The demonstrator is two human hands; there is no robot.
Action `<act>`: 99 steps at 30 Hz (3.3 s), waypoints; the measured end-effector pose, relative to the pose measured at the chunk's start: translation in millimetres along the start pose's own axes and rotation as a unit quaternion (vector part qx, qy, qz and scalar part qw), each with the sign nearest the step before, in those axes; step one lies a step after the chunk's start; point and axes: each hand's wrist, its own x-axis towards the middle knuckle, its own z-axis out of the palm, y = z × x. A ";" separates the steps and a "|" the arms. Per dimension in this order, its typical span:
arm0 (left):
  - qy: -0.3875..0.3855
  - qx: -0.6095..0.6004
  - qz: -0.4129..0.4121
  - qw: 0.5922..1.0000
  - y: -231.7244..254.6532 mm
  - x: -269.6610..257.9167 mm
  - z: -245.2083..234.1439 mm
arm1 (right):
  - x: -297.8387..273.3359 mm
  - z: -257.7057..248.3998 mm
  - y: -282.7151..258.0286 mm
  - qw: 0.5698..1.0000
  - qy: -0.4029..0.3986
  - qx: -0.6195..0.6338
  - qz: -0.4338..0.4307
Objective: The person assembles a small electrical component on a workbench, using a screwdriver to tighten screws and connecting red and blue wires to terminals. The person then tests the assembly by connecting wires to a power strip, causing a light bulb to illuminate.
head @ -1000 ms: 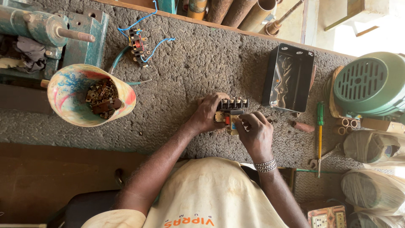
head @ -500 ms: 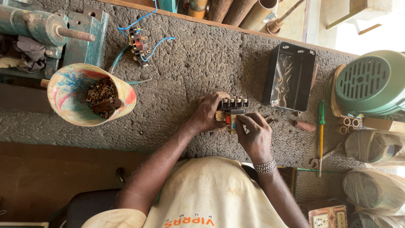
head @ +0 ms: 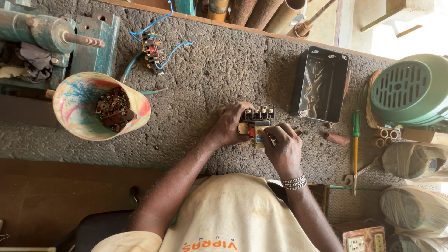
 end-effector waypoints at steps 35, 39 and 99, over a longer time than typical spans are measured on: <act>-0.001 -0.001 0.004 1.000 -1.9 0.8 1.9 | -1.0 -0.9 -8.2 0.999 0.022 -0.025 -0.023; 0.007 -0.010 0.010 1.000 -0.4 0.6 -0.3 | -4.7 0.0 -4.9 0.998 0.046 -0.010 -0.040; 0.005 -0.014 -0.022 1.000 29.1 10.6 -15.1 | -23.1 -6.9 74.4 0.963 0.083 0.159 0.204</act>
